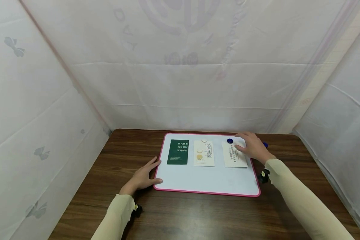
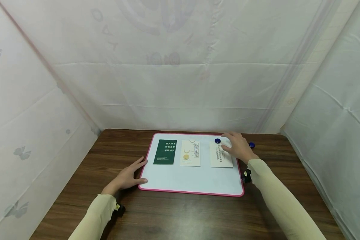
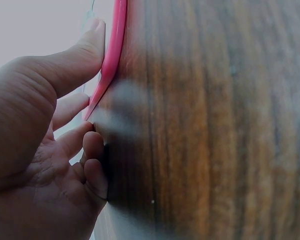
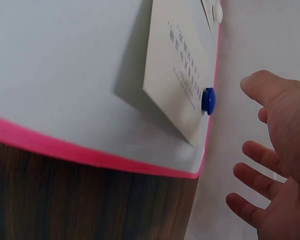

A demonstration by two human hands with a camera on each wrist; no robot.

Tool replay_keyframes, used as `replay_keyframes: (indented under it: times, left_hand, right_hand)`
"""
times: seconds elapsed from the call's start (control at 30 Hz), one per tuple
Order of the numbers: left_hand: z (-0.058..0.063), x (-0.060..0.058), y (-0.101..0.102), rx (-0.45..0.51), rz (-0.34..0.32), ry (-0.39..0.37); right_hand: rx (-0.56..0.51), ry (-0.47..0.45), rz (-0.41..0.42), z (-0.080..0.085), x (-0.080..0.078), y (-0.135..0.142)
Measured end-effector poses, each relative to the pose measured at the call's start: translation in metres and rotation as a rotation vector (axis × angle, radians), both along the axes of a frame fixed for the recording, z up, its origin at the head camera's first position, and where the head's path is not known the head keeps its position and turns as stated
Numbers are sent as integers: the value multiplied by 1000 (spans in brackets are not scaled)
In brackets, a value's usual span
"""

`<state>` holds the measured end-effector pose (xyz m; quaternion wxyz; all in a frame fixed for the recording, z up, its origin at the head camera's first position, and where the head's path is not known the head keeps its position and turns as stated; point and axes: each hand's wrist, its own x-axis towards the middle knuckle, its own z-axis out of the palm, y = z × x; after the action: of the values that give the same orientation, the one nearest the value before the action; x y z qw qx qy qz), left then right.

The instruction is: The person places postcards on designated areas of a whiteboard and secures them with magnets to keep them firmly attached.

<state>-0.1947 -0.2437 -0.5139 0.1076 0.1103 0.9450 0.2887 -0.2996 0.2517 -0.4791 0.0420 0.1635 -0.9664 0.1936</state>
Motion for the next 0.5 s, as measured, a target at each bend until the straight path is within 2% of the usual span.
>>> replay_keyframes:
  times: [0.5]
  left_hand:
    - [2, 1, 1, 3, -3, 3]
  right_hand:
    - [-2, 34, -32, -7, 0, 28]
